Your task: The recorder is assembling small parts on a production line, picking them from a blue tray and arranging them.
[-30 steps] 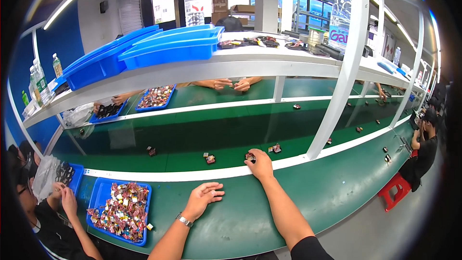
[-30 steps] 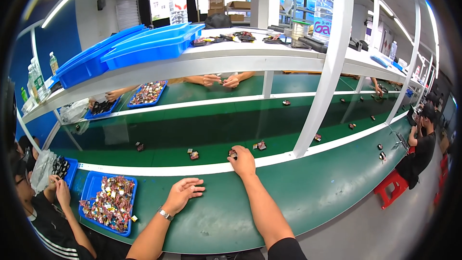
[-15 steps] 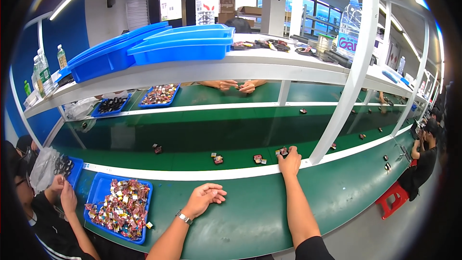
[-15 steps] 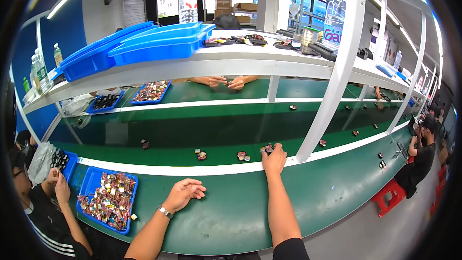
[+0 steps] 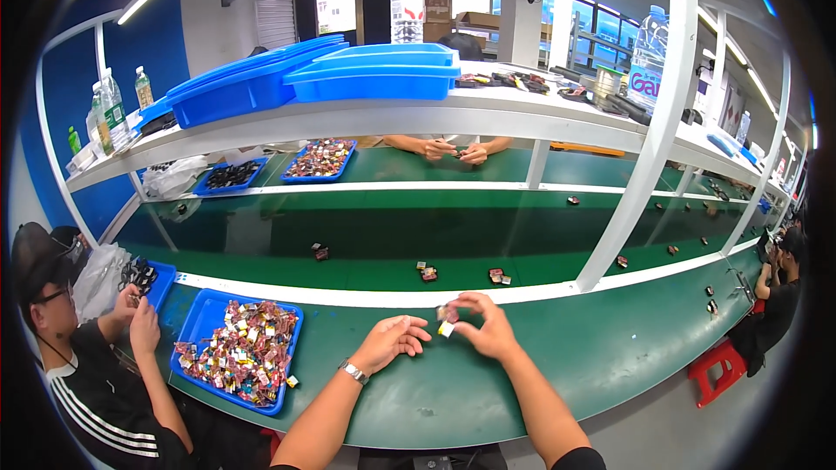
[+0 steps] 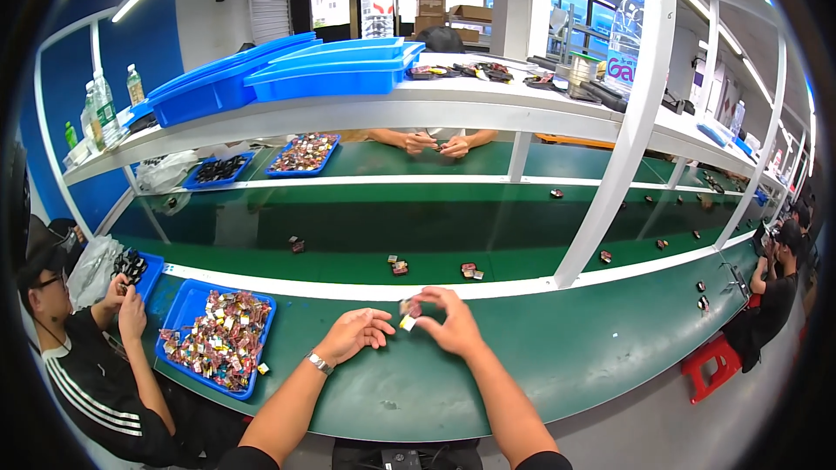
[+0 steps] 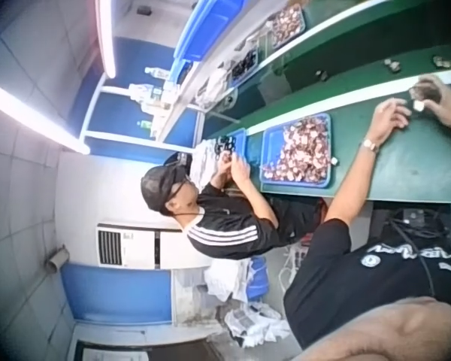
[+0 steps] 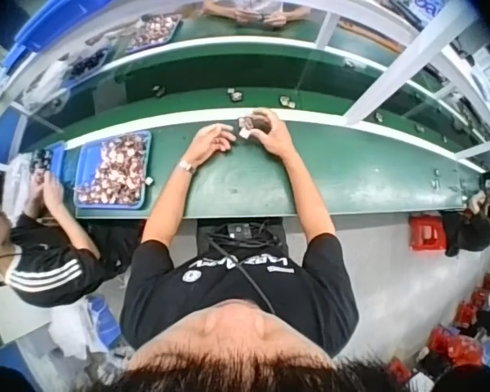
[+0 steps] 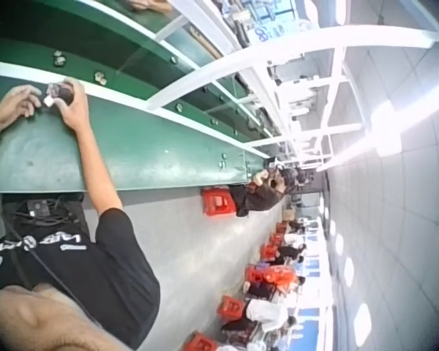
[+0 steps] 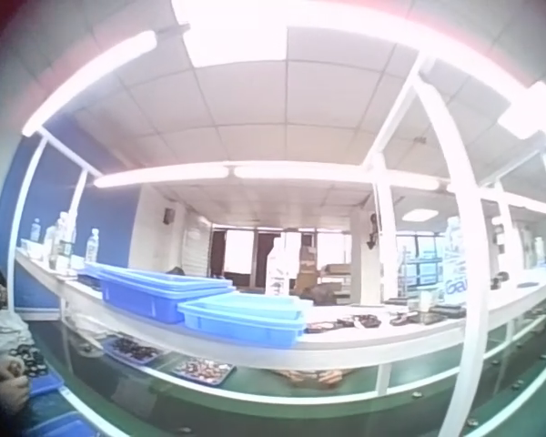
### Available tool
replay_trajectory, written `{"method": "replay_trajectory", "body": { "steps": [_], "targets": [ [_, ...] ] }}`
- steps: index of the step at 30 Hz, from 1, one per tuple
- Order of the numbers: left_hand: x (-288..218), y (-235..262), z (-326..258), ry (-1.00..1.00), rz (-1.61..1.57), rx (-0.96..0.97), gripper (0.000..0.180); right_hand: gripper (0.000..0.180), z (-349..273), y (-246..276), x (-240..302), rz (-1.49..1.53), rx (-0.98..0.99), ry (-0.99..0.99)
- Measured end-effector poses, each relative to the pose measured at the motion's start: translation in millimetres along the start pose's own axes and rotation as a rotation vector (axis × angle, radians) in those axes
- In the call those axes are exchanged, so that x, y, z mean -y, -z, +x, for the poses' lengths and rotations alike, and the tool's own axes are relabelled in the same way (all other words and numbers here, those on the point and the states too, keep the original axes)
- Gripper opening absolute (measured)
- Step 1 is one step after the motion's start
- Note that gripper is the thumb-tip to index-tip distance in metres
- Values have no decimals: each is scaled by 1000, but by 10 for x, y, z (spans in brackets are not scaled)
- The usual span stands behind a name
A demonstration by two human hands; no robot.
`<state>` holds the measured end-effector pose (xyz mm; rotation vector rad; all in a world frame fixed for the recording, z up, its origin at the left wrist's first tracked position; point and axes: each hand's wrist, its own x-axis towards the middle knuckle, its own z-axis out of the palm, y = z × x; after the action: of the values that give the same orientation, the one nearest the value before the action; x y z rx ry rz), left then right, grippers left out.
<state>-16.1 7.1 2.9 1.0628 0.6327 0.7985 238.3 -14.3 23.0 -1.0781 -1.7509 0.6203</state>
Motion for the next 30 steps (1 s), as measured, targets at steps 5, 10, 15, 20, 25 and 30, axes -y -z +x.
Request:
{"method": "replay_trajectory", "body": {
  "steps": [5,10,15,20,25,30],
  "targets": [
    [-39,79,-59,99,-39,200,45,61,-30,-254,410,-53,312,30],
    [-28,39,-31,77,20,163,41,62,-51,-279,383,-25,257,49],
    [-13,-9,-19,42,-1,8,37,37,-44,-203,313,-130,265,157],
    [56,-47,-19,-30,18,-58,33,21,-25,-269,317,-159,239,165],
    [61,-106,1,-46,7,-63,30,14,-41,-372,271,-286,121,202],
    [68,-101,5,-46,-28,-45,27,13,-33,-391,222,-287,116,196]
  ]
}}
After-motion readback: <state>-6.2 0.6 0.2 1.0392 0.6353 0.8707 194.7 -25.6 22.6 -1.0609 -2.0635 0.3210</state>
